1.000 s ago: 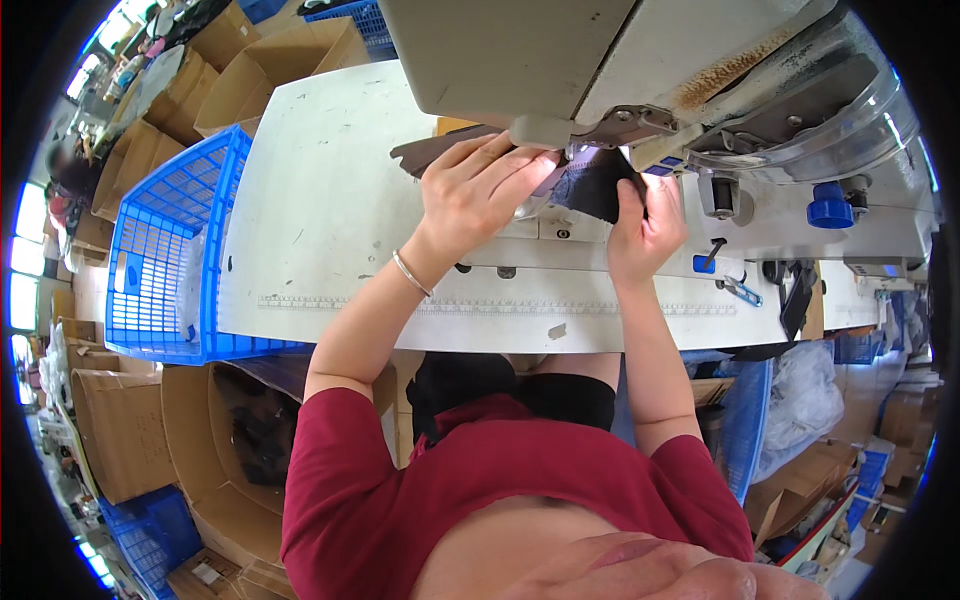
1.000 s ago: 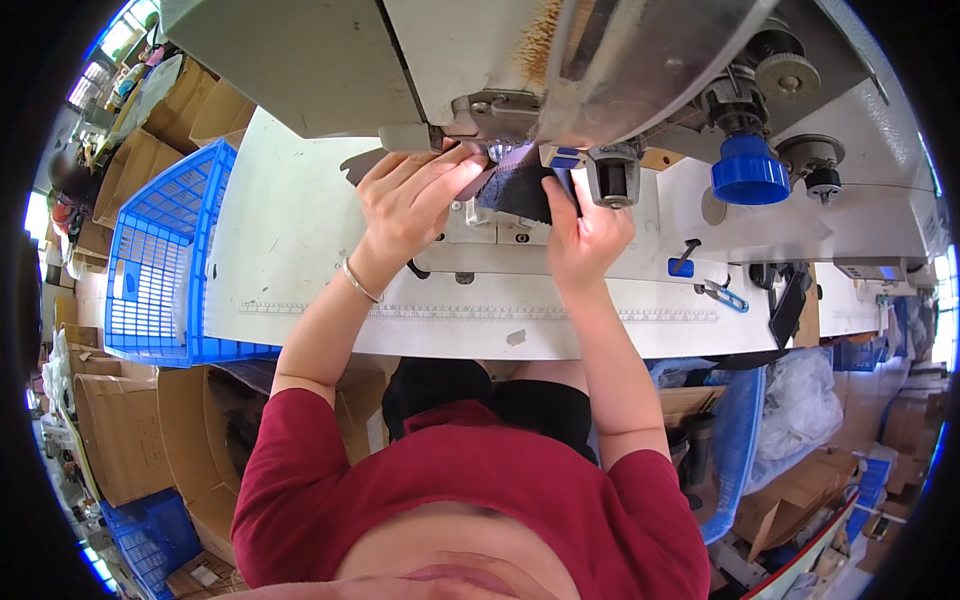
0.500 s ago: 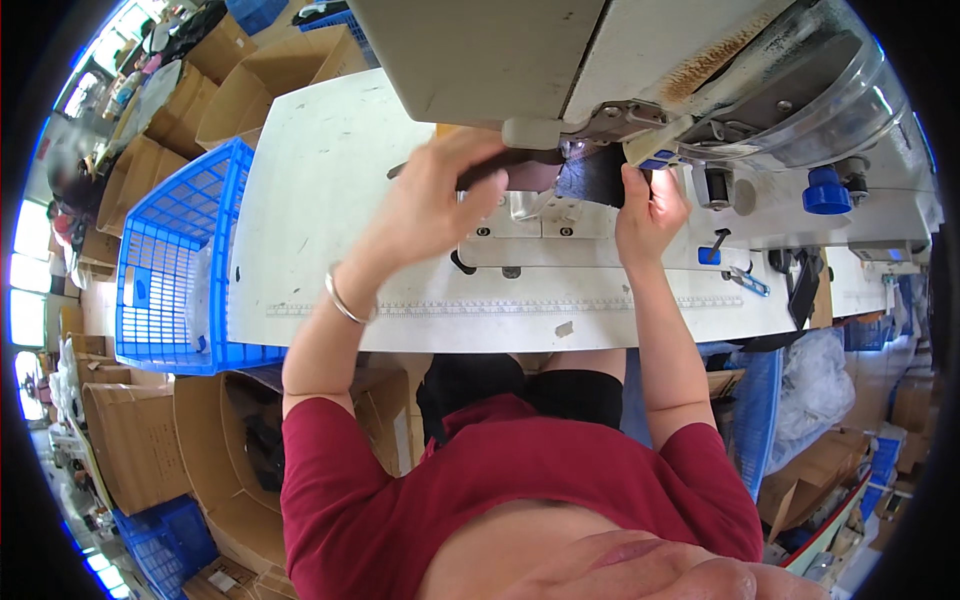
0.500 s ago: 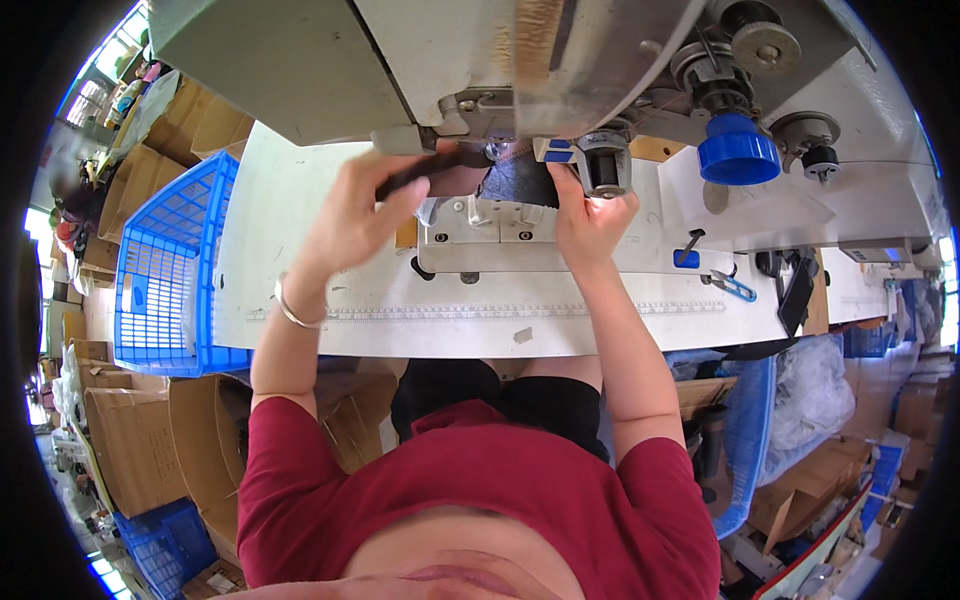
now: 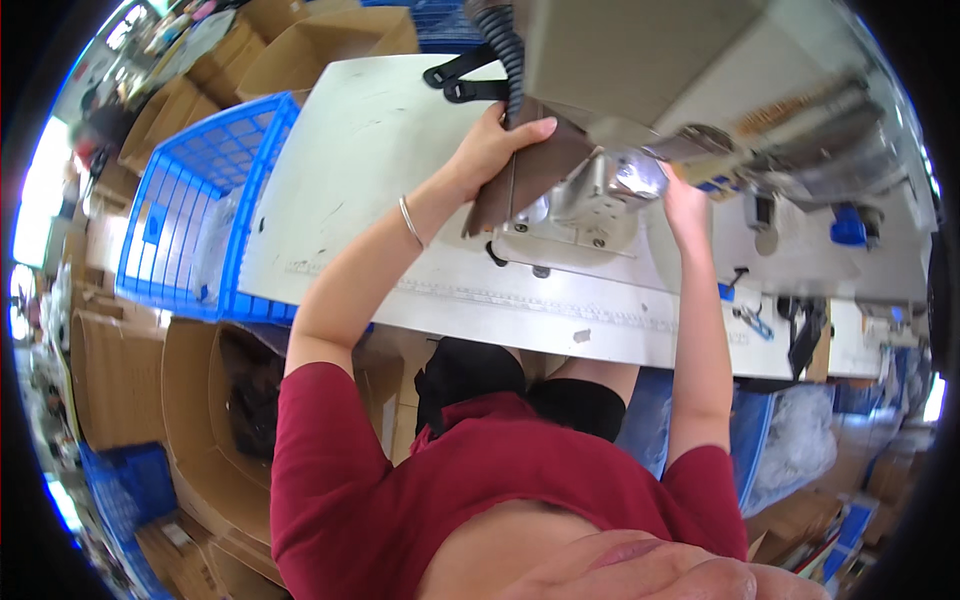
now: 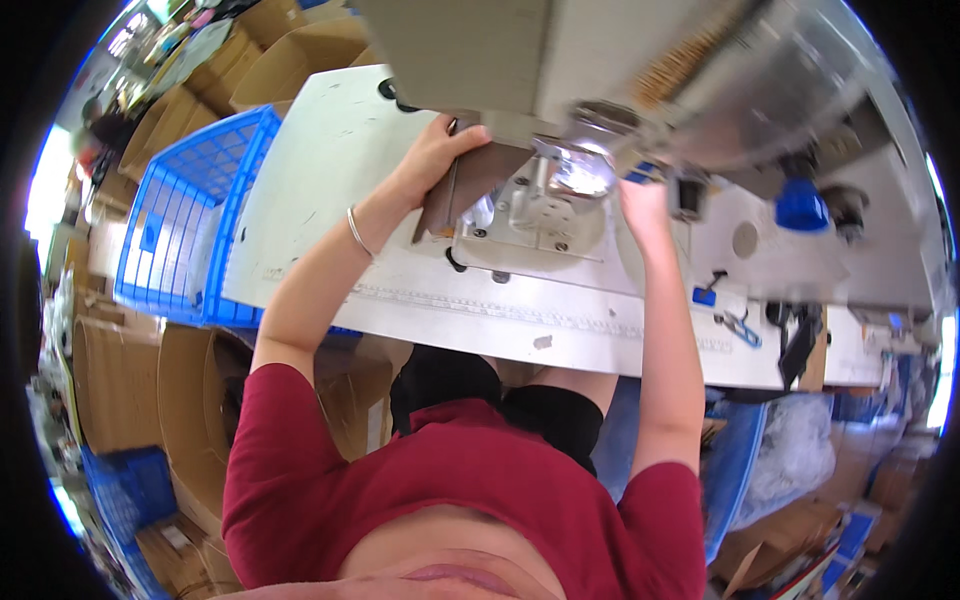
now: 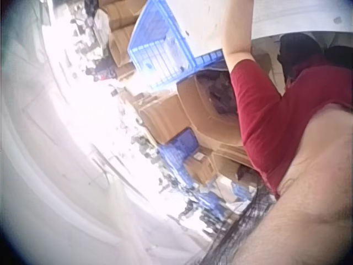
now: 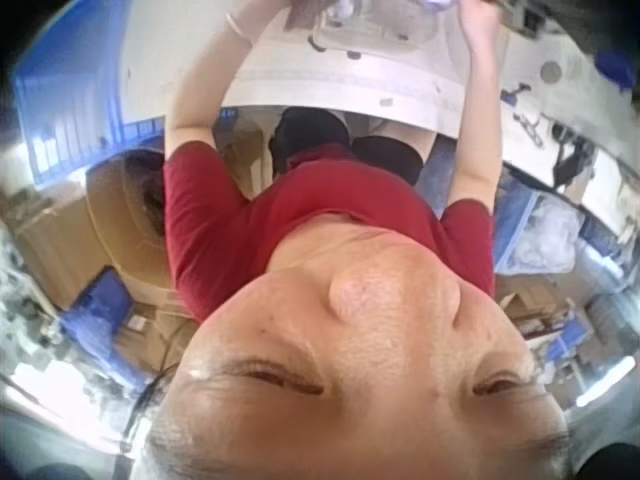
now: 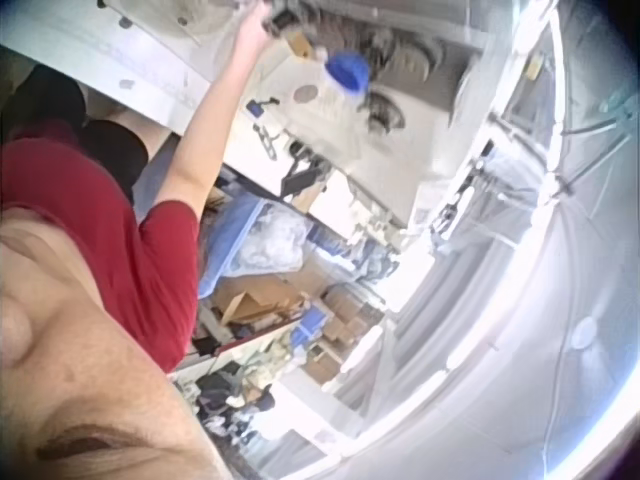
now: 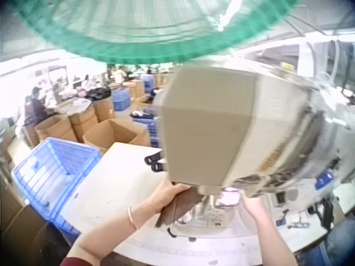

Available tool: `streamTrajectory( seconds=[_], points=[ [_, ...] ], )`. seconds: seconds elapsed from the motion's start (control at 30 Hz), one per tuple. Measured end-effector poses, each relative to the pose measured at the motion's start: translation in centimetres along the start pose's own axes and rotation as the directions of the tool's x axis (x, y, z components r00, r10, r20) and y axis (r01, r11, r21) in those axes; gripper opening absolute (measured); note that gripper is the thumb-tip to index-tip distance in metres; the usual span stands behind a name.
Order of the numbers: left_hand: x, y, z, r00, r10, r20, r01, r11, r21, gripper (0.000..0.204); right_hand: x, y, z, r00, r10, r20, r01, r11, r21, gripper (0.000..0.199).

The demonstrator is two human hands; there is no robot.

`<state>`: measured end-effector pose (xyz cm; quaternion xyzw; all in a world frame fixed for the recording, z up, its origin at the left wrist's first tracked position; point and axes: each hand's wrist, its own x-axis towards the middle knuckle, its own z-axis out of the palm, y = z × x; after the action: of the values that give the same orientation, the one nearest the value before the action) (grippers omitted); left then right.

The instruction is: The person stitches various leather and synthetic components of a boot upper using an industrial sewing machine.

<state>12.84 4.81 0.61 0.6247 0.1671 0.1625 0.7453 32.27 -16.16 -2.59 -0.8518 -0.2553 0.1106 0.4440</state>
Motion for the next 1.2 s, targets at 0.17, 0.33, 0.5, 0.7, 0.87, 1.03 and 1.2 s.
streamTrajectory(
  seconds=[0.17, 0.33, 0.5, 0.7, 0.87, 1.03, 1.2],
  points=[
    [-7.2, -1.0, -3.0, 0.907, 0.254, -0.337, -0.274, 0.962, -0.013, 0.072, -10.6, 2.1, 1.0, 0.892, -0.407, -0.196, 0.428, 0.900, 0.079, 0.029],
    [-14.6, -0.9, -4.6, 0.787, 0.302, -0.538, -0.313, 0.947, 0.073, 0.076, -15.9, 3.6, 0.6, 0.921, -0.382, -0.079, 0.385, 0.922, 0.026, 0.027],
    [-27.4, -2.4, -11.6, 0.185, 0.402, -0.897, -0.289, 0.894, 0.342, 0.054, -18.9, 7.8, -5.3, 0.885, -0.455, -0.095, 0.440, 0.886, -0.144, 0.022],
    [-34.9, -9.6, -11.8, 0.010, 0.277, -0.961, 0.008, 0.961, 0.277, 0.054, -25.3, 15.5, -10.5, 0.844, 0.003, -0.537, 0.031, 0.998, 0.054, 0.023],
    [-28.1, -24.0, -3.5, 0.854, -0.028, -0.519, 0.294, 0.850, 0.438, 0.041, -29.1, 19.2, -13.2, 0.649, 0.225, -0.727, -0.131, 0.974, 0.184, 0.023],
    [-22.3, -42.7, -19.3, 0.968, -0.251, -0.001, 0.194, 0.745, 0.638, 0.056, -32.4, 30.9, -15.7, 0.534, 0.315, -0.784, -0.261, 0.944, 0.202, 0.020],
    [-10.6, -41.0, -3.8, 0.816, -0.382, 0.433, 0.059, 0.801, 0.596, 0.056, -50.3, 44.1, -19.6, 0.167, 0.576, -0.800, -0.494, 0.751, 0.438, 0.018]
  ],
)
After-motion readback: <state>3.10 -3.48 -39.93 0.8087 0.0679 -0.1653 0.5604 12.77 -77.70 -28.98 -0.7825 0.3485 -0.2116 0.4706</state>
